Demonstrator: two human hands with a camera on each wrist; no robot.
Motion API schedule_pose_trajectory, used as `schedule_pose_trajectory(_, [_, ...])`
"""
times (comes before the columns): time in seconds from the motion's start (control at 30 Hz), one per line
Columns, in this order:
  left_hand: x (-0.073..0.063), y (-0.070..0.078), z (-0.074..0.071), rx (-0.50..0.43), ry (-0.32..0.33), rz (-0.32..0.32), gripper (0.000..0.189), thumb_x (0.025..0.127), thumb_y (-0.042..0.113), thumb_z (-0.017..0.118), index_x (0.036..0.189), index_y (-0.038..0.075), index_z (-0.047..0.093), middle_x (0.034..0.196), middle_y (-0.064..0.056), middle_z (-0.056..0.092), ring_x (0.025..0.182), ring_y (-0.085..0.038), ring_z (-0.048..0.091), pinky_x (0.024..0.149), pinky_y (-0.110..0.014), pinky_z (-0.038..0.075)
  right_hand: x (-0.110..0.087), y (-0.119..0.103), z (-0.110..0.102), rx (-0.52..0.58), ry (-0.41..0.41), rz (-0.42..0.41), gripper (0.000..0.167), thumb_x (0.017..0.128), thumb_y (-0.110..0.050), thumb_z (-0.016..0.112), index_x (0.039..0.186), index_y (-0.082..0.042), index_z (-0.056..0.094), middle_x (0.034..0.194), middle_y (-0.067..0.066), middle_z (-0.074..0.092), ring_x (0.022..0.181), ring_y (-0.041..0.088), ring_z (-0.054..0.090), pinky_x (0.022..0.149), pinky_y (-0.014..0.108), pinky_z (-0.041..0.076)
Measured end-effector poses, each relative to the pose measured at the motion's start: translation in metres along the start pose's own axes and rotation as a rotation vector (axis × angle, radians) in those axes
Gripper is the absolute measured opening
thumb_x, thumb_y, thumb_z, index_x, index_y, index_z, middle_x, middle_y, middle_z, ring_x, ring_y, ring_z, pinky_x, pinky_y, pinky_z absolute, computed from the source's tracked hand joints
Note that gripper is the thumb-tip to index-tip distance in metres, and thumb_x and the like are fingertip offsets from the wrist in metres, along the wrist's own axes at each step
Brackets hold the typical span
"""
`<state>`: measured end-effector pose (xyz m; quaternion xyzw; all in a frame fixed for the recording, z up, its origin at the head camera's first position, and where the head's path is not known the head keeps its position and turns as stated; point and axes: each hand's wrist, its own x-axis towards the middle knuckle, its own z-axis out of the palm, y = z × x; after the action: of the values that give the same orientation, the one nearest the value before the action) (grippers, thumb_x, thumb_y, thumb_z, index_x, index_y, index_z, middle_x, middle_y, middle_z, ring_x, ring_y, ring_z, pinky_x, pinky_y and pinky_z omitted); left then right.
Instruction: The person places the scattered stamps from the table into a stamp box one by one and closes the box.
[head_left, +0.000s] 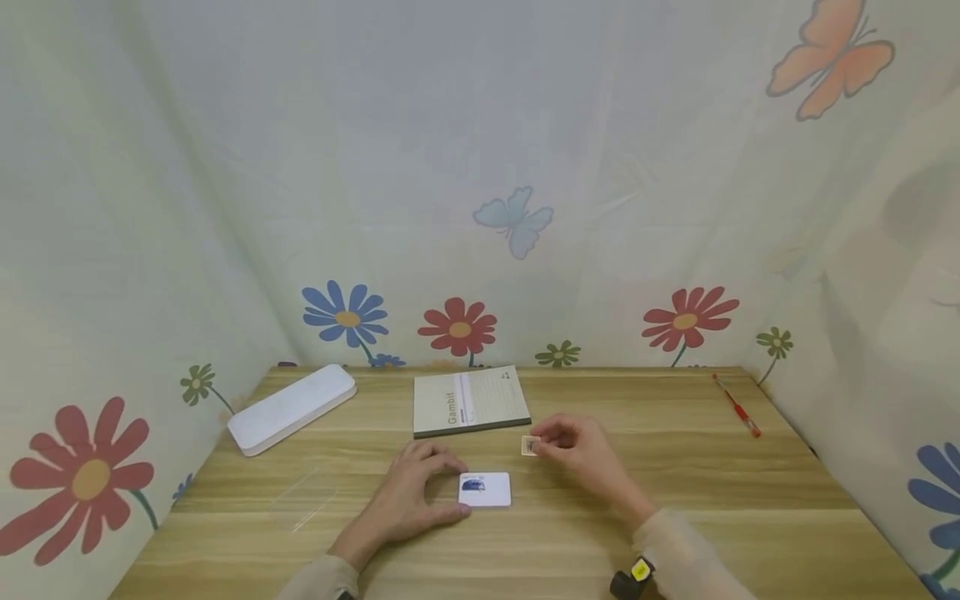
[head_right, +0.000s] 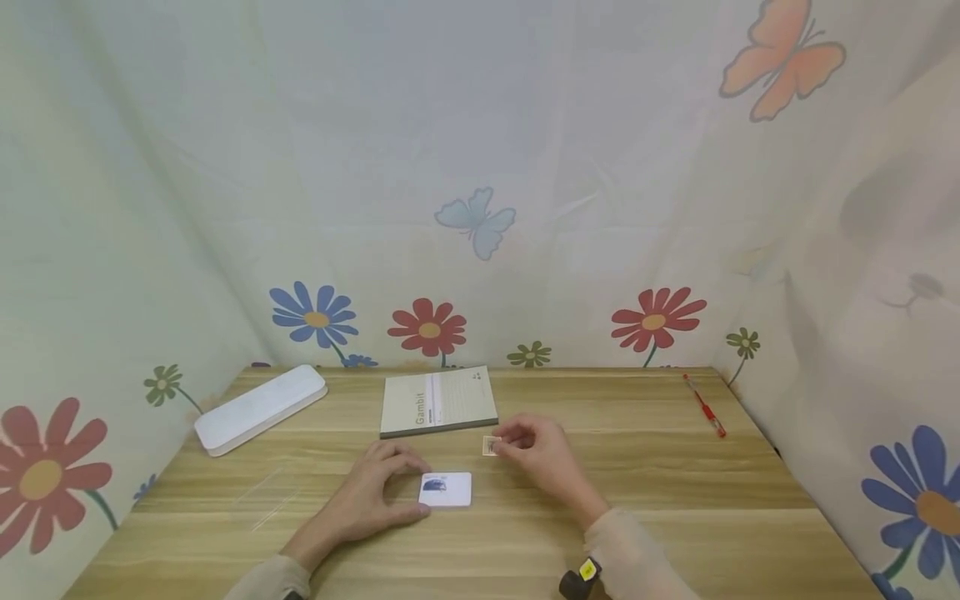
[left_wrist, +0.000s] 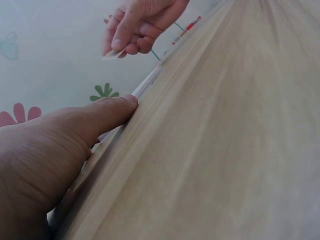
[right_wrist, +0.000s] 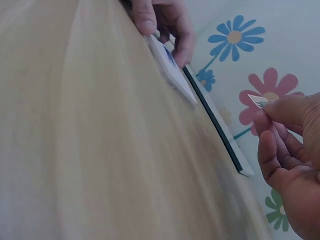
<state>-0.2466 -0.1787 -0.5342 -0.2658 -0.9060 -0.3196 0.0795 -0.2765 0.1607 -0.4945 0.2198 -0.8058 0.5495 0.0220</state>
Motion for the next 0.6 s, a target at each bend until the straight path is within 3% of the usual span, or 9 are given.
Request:
schedule_pose_trajectory(0.37, [-0.001, 0.000, 0.001, -0.008, 0.005, -0.011, 0.050, 0.081, 0.064, 0.094, 0.122, 0.039, 0.078, 0.129, 0.014, 0.064, 0.132, -0.019, 0.052, 0.117, -0.063, 0.040, -0.007, 0.003, 0.020, 0.053, -0.054, 0.069, 0.015, 0.097, -0.007, 0.086, 0.111, -0.003, 0.081, 0.101, 0.010, 0.080, 0.086, 0.015, 0.074, 0.075, 0.024, 0.062])
schedule_pose_trajectory(0.6, [0.000, 0.001, 0.000, 0.002, 0.003, -0.005, 0.051, 0.081, 0.065, 0.093, 0.123, 0.039, 0.078, 0.129, 0.014, 0.064, 0.133, -0.018, 0.051, 0.117, -0.061, 0.041, -0.011, 0.007, 0.028, 0.103, -0.081, 0.063, 0.016, 0.096, -0.001, 0.085, 0.111, 0.004, 0.080, 0.096, 0.016, 0.079, 0.080, 0.015, 0.074, 0.071, 0.026, 0.064])
